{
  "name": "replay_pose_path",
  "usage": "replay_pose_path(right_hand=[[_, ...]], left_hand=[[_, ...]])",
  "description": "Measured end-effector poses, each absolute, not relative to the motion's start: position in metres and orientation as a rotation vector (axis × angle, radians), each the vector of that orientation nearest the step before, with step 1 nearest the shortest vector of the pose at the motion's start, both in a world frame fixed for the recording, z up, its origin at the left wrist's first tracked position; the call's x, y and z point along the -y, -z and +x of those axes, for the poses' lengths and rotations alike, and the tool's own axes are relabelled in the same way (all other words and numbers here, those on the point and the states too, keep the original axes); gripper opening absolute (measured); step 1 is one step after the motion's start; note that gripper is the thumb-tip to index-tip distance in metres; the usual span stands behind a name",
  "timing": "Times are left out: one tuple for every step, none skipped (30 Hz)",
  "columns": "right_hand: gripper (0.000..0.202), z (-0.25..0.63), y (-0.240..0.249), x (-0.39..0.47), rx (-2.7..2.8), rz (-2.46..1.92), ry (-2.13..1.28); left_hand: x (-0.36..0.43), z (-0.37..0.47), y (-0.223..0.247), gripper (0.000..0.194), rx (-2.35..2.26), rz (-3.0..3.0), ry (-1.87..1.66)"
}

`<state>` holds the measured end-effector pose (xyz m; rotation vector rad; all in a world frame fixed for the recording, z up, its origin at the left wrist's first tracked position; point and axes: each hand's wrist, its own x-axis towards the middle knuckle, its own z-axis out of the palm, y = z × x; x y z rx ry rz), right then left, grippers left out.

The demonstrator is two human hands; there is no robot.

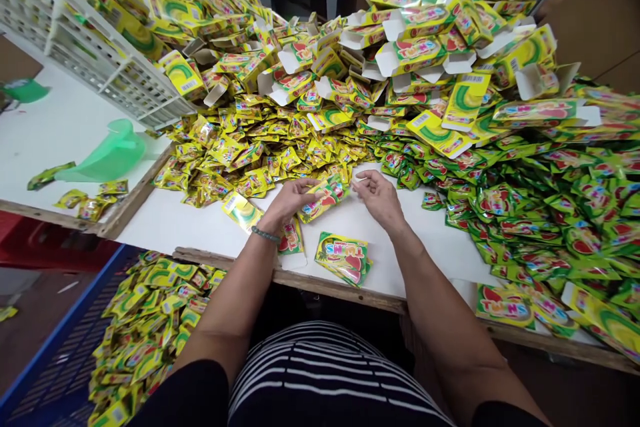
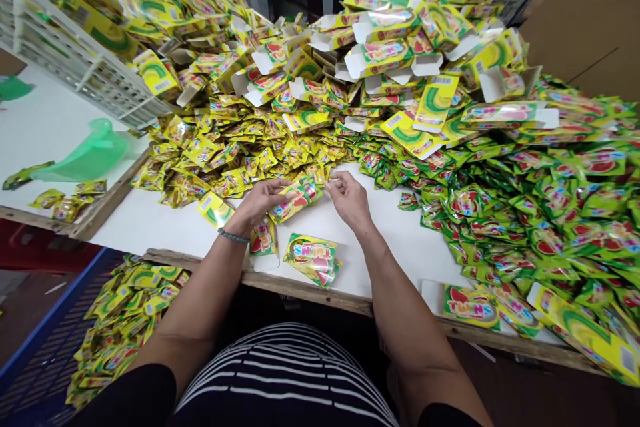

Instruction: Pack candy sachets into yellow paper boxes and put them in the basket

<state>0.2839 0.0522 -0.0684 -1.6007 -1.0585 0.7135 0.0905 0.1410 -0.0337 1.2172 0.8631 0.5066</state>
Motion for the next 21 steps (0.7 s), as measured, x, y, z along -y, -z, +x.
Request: replay_pose_path(right_hand=[[0.031,0.28,0.071,-0.055,1.105,-1.622,-0.607],[0.03,0.276,0.073,-0.057,1.202,-1.636,-0.528],[0.03,0.27,0.075,-0.059,1.351,-1.643,-0.474],[0.031,0.265,0.077,-0.06,1.53,-1.648,-0.435],[0.033,0.26,0.079,-0.061,1.707,-1.657,-0.398],[0.035,0.257,0.08,-0.06,1.857,-1.682,-0.354],[0.035,0.254,0.08,-0.06,1.967,-1.726,-0.307],[0.034,0.254,0.08,-0.059,2.03,-1.782,-0.266],[0.031,0.256,0.08,-0.057,2.049,-1.833,-0.238],[0.028,0.259,0.08,-0.056,2.035,-1.863,-0.231],[0.027,0.264,0.081,-0.054,1.99,-1.873,-0.244],[0.026,0.271,0.081,-0.053,1.915,-1.871,-0.273],[0.026,0.278,0.082,-0.051,1.809,-1.868,-0.312],[0.028,0.284,0.082,-0.049,1.683,-1.87,-0.349],[0.029,0.291,0.083,-0.048,1.552,-1.886,-0.372],[0.031,0.296,0.083,-0.046,1.429,-1.916,-0.379],[0.03,0.3,0.083,-0.045,1.326,-1.952,-0.379],[0.029,0.303,0.082,-0.044,1.252,-1.977,-0.382],[0.027,0.304,0.081,-0.043,1.211,-1.982,-0.398],[0.026,0.303,0.079,-0.043,1.205,-1.962,-0.428],[0.027,0.301,0.077,-0.042,1.229,-1.919,-0.463]], left_hand=[[-0.144,0.089,0.032,0.044,-0.912,1.178,-0.596],[-0.147,0.087,0.03,0.043,-0.95,1.137,-0.675],[-0.149,0.086,0.029,0.043,-0.975,1.096,-0.74],[-0.152,0.085,0.028,0.043,-0.991,1.06,-0.785],[-0.153,0.084,0.028,0.043,-1.002,1.036,-0.808],[-0.154,0.083,0.028,0.044,-1.011,1.025,-0.812],[-0.155,0.083,0.028,0.044,-1.014,1.026,-0.804],[-0.155,0.084,0.028,0.043,-1.014,1.033,-0.792],[-0.154,0.084,0.028,0.042,-1.014,1.045,-0.779],[-0.153,0.084,0.028,0.042,-1.015,1.058,-0.768],[-0.152,0.084,0.028,0.041,-1.019,1.073,-0.762],[-0.151,0.085,0.028,0.04,-1.027,1.092,-0.756],[-0.15,0.085,0.027,0.04,-1.033,1.112,-0.743],[-0.148,0.085,0.027,0.039,-1.034,1.131,-0.723],[-0.147,0.086,0.026,0.039,-1.029,1.149,-0.698],[-0.145,0.086,0.025,0.039,-1.023,1.165,-0.671],[-0.144,0.087,0.025,0.039,-1.019,1.175,-0.65],[-0.143,0.087,0.025,0.039,-1.021,1.184,-0.634],[-0.142,0.088,0.026,0.039,-1.028,1.191,-0.624],[-0.142,0.089,0.027,0.039,-1.038,1.196,-0.621],[-0.143,0.089,0.029,0.039,-1.044,1.196,-0.624]])
